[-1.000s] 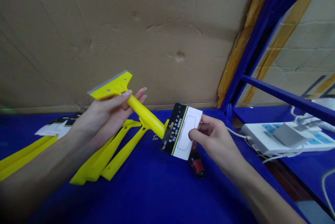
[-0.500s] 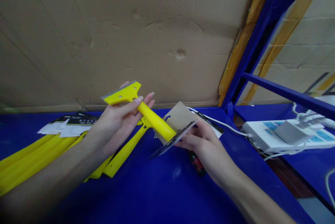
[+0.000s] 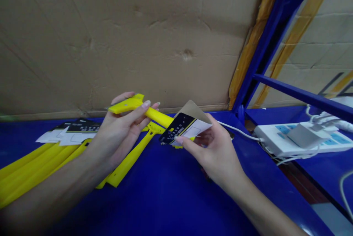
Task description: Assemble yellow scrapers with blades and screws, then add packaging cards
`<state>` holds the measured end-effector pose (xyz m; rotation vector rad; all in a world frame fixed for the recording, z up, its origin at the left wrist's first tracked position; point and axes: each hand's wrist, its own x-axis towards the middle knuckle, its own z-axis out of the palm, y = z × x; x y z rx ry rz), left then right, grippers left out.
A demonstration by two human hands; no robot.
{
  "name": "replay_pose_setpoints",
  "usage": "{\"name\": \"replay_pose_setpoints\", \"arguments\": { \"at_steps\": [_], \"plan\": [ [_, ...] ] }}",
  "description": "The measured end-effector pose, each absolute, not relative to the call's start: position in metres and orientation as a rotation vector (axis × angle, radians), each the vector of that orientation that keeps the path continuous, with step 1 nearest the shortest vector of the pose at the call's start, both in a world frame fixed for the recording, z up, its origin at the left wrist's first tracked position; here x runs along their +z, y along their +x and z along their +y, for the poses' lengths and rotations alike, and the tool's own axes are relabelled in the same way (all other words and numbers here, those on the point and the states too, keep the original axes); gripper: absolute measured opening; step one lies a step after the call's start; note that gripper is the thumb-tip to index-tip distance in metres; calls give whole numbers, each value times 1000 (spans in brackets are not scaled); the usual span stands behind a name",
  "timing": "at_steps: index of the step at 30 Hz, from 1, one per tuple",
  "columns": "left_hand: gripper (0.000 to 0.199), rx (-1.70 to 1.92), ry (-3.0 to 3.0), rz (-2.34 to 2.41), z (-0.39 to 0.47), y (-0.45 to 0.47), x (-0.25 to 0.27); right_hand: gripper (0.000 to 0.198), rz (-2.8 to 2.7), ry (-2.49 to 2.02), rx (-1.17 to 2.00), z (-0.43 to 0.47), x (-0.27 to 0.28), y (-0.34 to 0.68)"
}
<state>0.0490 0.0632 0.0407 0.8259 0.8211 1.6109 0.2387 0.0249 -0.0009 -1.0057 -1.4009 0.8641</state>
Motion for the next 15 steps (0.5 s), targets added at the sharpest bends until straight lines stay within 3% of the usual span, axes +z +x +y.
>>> {"name": "replay_pose_setpoints", "arguments": {
  "at_steps": [5, 10, 15],
  "plan": [
    [32, 1451, 739, 857, 62, 46, 42, 36, -1455, -1076, 677, 30, -1, 256],
    [45, 1380, 799, 944, 69, 36, 46, 33, -1541, -1132, 589, 32, 3, 267],
    [17, 1236, 942, 1013, 75, 24, 54, 34, -1748, -1213, 332, 28, 8, 276]
  ]
}}
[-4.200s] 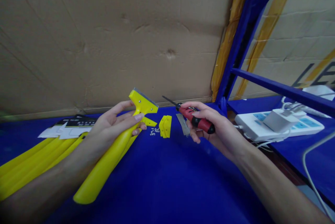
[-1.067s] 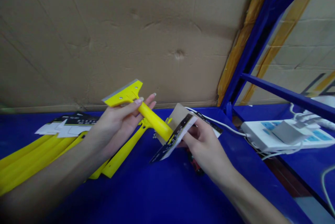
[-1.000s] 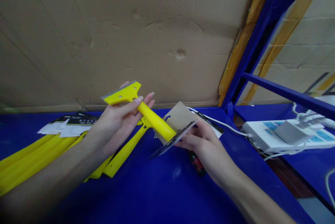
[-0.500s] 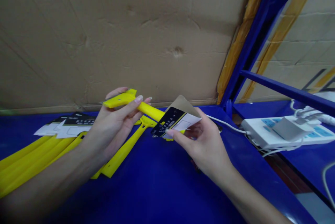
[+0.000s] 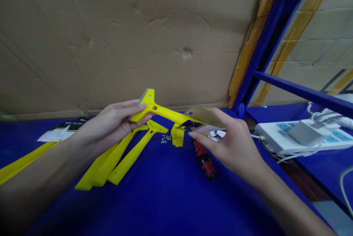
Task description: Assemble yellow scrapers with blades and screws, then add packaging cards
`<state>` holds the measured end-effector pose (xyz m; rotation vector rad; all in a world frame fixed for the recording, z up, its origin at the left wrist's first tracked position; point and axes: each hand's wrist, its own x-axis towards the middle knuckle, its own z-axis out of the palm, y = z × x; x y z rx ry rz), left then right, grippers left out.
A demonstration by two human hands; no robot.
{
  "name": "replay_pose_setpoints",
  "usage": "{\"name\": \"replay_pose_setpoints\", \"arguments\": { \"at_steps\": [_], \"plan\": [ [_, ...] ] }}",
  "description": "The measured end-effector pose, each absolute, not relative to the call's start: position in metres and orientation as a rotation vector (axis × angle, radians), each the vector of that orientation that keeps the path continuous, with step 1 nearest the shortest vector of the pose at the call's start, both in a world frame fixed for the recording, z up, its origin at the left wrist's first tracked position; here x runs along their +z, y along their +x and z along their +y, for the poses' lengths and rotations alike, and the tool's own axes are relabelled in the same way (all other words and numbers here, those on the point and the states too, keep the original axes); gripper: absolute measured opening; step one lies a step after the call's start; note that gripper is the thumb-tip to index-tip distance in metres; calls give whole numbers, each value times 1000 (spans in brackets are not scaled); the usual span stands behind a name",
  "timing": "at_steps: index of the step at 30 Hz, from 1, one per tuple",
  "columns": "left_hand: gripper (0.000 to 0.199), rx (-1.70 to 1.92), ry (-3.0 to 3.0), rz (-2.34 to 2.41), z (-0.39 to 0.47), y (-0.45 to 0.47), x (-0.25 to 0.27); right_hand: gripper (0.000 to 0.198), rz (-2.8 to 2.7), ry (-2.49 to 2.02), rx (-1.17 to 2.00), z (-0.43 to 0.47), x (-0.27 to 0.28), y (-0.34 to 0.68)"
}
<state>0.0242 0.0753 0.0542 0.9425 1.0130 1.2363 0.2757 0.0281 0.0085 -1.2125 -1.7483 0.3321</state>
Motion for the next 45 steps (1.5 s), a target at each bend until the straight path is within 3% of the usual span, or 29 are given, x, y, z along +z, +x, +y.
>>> {"name": "replay_pose_setpoints", "arguments": {
  "at_steps": [6, 8, 14, 21, 27, 32, 34, 40, 45],
  "plan": [
    [17, 1319, 914, 1045, 76, 21, 61, 36, -1826, -1225, -18, 23, 5, 272],
    [17, 1308, 927, 1030, 77, 21, 60, 34, -1746, -1207, 144, 24, 6, 269],
    [21, 1219, 1122, 904, 78, 15, 57, 30, -1504, -1114, 1021, 27, 17, 268],
    [15, 992, 1216, 885, 74, 18, 47, 19, -1445, -1096, 1347, 25, 15, 265],
    [7, 866, 1227, 882, 76, 17, 43, 25, -1325, -1119, 1635, 22, 25, 260],
    [16, 826, 1261, 941, 75, 17, 45, 23, -1296, -1126, 1628, 23, 24, 259],
    [21, 776, 1301, 981, 74, 18, 45, 31, -1258, -1095, 1616, 24, 22, 255],
    [11, 855, 1373, 1021, 73, 20, 38, 43, -1180, -1034, 1604, 26, 18, 241],
    [22, 780, 1345, 890, 74, 23, 34, 44, -1149, -1002, 1569, 27, 15, 236]
  ]
}}
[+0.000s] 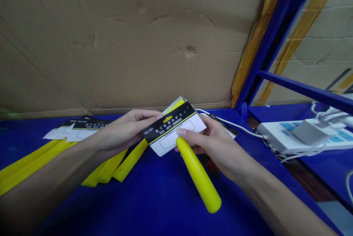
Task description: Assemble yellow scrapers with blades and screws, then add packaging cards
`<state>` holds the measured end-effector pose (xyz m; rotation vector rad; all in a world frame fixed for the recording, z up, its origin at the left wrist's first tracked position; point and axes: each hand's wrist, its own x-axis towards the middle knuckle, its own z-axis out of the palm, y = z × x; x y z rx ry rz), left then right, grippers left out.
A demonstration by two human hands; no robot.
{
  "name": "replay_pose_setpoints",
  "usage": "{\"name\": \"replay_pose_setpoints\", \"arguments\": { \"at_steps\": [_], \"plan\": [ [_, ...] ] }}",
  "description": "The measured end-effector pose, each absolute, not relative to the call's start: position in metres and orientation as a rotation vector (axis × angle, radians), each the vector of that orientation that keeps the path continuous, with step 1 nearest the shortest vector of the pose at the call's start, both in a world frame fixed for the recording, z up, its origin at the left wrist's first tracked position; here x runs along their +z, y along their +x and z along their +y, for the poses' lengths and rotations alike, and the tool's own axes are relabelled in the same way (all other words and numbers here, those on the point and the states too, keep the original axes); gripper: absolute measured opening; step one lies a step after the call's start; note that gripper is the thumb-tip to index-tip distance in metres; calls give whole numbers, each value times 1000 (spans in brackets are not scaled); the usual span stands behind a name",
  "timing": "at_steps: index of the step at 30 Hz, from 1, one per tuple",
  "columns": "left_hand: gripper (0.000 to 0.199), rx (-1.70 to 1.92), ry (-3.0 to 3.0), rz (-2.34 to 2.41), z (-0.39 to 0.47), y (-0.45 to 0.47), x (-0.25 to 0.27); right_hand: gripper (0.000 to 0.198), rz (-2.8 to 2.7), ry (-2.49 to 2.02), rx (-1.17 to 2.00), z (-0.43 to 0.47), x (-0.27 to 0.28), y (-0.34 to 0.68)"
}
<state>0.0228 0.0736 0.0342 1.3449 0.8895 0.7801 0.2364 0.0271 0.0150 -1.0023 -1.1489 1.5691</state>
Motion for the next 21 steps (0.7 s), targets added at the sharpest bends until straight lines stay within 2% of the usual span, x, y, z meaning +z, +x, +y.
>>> {"name": "replay_pose_setpoints", "arguments": {
  "at_steps": [3, 8, 17, 21],
  "plan": [
    [34, 750, 1365, 806, 73, 23, 35, 44, -1099, -1012, 1547, 26, 15, 235],
    [18, 841, 1405, 908, 70, 24, 40, 49, -1107, -1029, 1531, 24, 15, 233],
    [17, 1106, 1203, 1035, 73, 24, 41, 49, -1191, -1133, 1511, 22, 19, 233],
    [30, 1076, 1242, 1031, 73, 25, 41, 39, -1277, -1083, 1510, 19, 19, 232]
  ]
}}
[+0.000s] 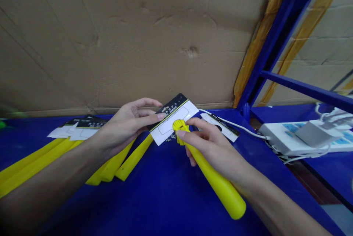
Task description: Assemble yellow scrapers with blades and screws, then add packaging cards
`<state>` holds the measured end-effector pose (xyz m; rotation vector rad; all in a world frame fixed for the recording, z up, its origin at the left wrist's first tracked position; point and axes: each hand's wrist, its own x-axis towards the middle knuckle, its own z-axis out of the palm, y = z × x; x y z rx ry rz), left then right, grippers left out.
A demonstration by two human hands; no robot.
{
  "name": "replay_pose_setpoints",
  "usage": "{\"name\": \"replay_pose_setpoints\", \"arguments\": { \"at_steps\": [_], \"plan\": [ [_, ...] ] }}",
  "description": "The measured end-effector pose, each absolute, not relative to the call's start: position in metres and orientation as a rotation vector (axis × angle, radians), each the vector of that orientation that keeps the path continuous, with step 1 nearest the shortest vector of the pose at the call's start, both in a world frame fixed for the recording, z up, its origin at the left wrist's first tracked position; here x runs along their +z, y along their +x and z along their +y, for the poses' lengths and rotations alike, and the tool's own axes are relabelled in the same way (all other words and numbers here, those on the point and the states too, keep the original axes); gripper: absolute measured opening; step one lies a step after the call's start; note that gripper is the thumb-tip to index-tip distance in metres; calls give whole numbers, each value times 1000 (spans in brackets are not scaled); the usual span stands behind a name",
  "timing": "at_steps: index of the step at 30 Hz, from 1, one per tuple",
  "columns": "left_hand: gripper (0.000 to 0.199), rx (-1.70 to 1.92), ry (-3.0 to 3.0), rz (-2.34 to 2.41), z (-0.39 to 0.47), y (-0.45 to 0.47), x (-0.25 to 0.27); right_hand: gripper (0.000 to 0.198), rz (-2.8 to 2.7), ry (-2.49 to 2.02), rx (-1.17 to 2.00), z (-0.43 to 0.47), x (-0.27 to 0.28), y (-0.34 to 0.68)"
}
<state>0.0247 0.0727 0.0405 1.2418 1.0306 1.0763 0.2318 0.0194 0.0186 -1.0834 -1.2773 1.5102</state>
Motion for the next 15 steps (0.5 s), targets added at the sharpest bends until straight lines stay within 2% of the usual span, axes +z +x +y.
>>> {"name": "replay_pose_setpoints", "arguments": {
  "at_steps": [2, 9, 12, 15],
  "plan": [
    [39, 1029, 1291, 1007, 72, 23, 42, 34, -1301, -1047, 1551, 19, 17, 232],
    [61, 926, 1316, 923, 64, 11, 49, 43, -1255, -978, 1614, 24, 27, 232],
    [62, 917, 1298, 926, 59, 8, 50, 38, -1335, -937, 1722, 29, 37, 232],
    [63, 972, 1252, 922, 56, 5, 48, 28, -1400, -942, 1685, 35, 45, 229]
  ]
}}
